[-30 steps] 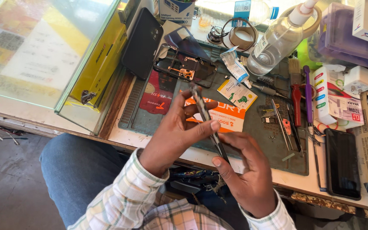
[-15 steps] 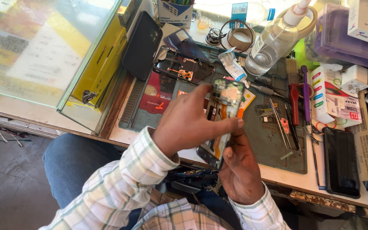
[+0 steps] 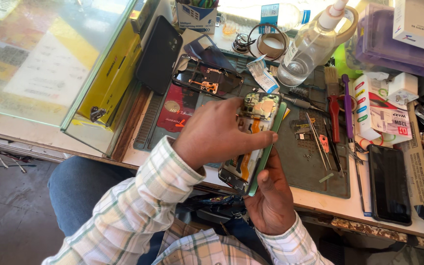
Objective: The person disassembles a mobile phone by removing the back panel, handles internal components including a circuit board and cables, and applies adhesive from a tube to the internal frame.
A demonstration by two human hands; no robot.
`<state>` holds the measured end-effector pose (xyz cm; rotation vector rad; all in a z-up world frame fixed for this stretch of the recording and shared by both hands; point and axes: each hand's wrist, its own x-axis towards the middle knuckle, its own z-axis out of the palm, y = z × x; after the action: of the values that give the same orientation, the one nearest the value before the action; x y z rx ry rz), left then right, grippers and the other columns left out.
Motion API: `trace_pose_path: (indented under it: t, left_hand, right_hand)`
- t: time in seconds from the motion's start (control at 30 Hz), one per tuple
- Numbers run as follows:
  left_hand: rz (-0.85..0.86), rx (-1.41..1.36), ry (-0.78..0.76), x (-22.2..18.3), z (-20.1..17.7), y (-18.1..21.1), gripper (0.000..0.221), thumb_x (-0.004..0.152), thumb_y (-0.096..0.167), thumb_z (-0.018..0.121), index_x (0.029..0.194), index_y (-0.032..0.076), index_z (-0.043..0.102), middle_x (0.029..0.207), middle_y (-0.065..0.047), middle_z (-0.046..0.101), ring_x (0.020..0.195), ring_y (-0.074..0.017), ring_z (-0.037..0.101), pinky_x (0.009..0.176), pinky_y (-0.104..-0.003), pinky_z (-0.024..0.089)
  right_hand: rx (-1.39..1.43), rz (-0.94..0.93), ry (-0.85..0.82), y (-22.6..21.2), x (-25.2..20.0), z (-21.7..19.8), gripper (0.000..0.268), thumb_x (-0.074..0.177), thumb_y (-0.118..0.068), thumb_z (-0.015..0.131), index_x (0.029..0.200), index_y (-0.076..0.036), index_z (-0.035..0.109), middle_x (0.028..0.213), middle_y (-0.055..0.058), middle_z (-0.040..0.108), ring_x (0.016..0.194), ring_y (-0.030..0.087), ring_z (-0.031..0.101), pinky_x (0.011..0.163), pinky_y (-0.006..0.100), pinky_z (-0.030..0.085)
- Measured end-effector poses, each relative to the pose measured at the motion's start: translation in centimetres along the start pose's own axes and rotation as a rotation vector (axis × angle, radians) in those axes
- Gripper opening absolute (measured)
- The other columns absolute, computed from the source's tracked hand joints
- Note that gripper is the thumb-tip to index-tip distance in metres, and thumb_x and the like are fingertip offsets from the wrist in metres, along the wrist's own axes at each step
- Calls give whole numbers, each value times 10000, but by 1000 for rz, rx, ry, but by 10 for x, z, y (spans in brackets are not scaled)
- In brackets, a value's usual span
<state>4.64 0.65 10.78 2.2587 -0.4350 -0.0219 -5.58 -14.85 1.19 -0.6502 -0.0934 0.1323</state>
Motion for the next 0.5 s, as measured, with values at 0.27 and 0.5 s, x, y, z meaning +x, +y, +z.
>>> trace_pose_path:
  t: [0.27, 0.5]
  left_hand:
    - [-71, -40, -43, -2, -23, -5, 750, 650, 624, 793, 984, -43, 714, 818, -190, 754, 724, -309, 762, 652, -421, 594]
    - [-111, -56, -38, -9, -59, -15, 690, 711, 565, 769, 1063, -28, 726, 794, -140, 761, 689, -234, 764, 629, -368, 579]
  right_hand:
    - [-108, -12, 92, -6, 2, 9, 631, 998, -237, 676, 1520, -57, 370, 1405, 124, 578, 1297, 256, 590, 1094, 474, 498]
    - [-209, 17, 128, -15, 3, 12, 585, 987, -291, 623, 1472, -56, 397, 1376, 154, 606, 1269, 298, 629, 1029, 534, 528]
